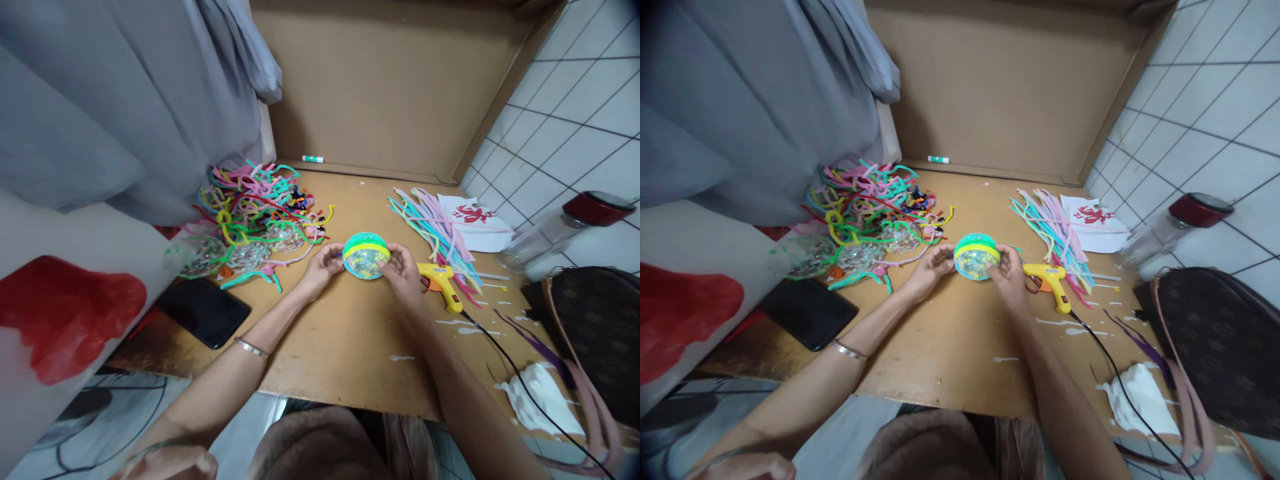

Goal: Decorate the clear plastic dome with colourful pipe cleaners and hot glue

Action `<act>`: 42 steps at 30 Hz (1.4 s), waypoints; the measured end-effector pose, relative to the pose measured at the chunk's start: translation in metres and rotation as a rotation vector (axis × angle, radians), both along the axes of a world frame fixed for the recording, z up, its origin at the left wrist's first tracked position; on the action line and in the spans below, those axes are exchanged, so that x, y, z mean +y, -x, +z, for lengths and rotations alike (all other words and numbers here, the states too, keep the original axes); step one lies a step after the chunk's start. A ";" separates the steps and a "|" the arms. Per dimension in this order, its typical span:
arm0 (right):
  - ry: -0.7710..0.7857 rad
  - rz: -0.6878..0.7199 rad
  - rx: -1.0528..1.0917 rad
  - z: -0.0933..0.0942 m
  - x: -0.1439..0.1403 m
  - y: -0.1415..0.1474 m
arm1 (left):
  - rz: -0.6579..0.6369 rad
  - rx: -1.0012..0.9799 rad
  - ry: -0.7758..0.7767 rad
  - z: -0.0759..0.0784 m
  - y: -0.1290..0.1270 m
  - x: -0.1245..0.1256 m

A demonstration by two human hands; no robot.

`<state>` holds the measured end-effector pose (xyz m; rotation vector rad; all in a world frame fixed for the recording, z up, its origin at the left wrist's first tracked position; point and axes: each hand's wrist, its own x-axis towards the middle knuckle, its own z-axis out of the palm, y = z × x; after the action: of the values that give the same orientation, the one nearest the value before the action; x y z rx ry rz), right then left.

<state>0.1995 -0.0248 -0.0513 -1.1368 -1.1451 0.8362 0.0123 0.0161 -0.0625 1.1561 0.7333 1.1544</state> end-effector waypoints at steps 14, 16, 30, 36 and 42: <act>0.014 -0.025 0.008 0.000 -0.001 0.003 | 0.058 -0.012 0.024 -0.001 -0.005 -0.002; 0.012 -0.031 -0.002 0.000 0.000 0.003 | 0.050 -0.018 0.030 -0.001 -0.006 -0.002; 0.050 -0.061 -0.005 0.003 0.002 -0.007 | -0.051 -0.154 0.174 0.008 -0.003 -0.002; 0.073 -0.035 0.030 0.001 0.004 -0.009 | -0.057 -0.072 0.161 0.012 -0.002 -0.004; 0.081 0.005 0.053 0.003 0.001 -0.005 | -0.071 0.042 0.079 0.013 0.002 -0.004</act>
<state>0.2049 -0.0237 -0.0485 -1.1718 -1.0789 0.9178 0.0107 0.0119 -0.0492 1.1337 0.7578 1.0362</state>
